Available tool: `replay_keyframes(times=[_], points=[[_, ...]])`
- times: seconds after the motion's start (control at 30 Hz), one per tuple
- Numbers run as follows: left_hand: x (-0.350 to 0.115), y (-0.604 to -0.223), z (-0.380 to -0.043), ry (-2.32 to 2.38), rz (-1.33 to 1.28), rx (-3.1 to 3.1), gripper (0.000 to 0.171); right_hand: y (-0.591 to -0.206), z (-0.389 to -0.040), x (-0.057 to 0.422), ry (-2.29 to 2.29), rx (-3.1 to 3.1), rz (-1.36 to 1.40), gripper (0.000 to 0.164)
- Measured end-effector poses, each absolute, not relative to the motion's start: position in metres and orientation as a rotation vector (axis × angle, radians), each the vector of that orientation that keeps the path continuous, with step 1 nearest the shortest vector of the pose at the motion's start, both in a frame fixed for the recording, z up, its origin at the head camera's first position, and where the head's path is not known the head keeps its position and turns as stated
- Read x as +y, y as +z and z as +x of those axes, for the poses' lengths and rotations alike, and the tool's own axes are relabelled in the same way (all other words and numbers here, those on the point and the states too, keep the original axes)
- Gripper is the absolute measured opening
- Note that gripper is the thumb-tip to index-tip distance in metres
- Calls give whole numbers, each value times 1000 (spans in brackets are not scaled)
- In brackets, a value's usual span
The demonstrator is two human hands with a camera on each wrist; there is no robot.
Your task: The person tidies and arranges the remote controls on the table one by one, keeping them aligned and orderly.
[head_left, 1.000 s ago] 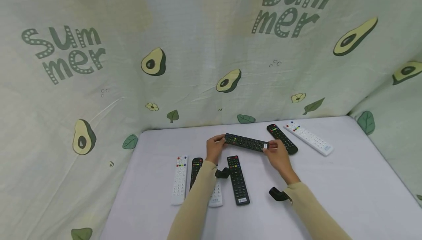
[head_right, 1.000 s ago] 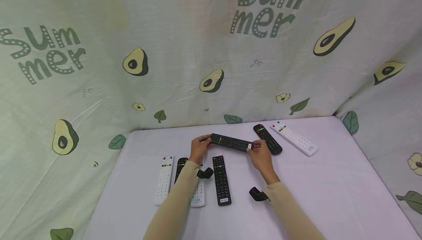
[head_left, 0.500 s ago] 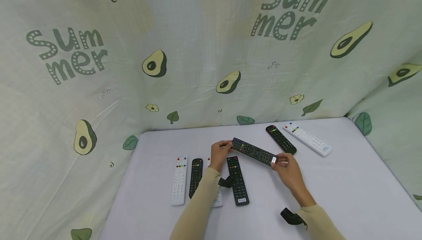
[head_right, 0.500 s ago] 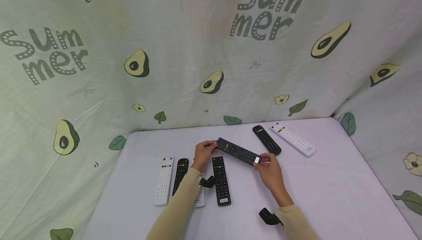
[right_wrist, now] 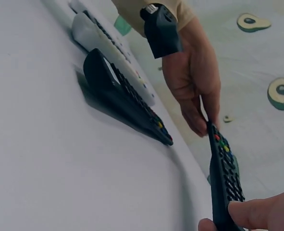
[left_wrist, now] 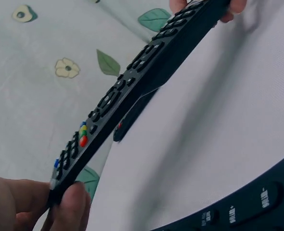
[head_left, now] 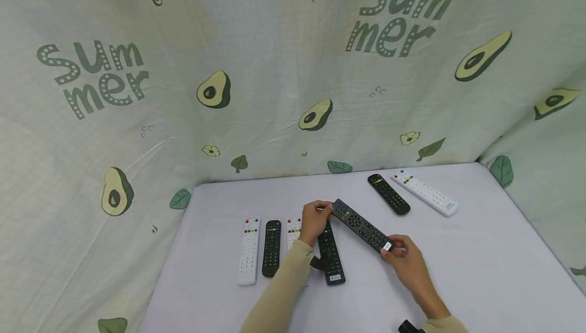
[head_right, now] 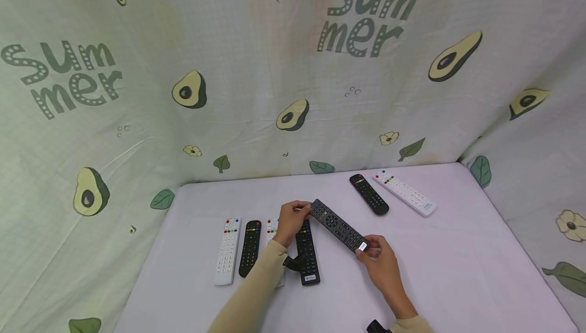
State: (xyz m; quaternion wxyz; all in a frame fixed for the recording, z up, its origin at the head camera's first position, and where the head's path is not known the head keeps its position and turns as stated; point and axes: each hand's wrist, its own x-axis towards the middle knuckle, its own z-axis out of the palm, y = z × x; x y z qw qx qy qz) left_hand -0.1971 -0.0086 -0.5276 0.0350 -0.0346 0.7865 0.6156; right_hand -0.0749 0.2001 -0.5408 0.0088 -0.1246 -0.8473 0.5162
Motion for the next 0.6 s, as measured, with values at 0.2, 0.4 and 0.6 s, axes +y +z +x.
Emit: replay_keyframes(times=[0.2,0.4,0.6], points=[[-4,-520,-195,1761,-43,2446,20,-546,-61,196,1668,-2686,-338,44],[1,-515,-191,1622,6,2478,30,-548,-52,187,1635,-2746,-291,46],[4,-517,-188,1466,131,2540,36,-547,-45,174,1595,-2792,-247,54]])
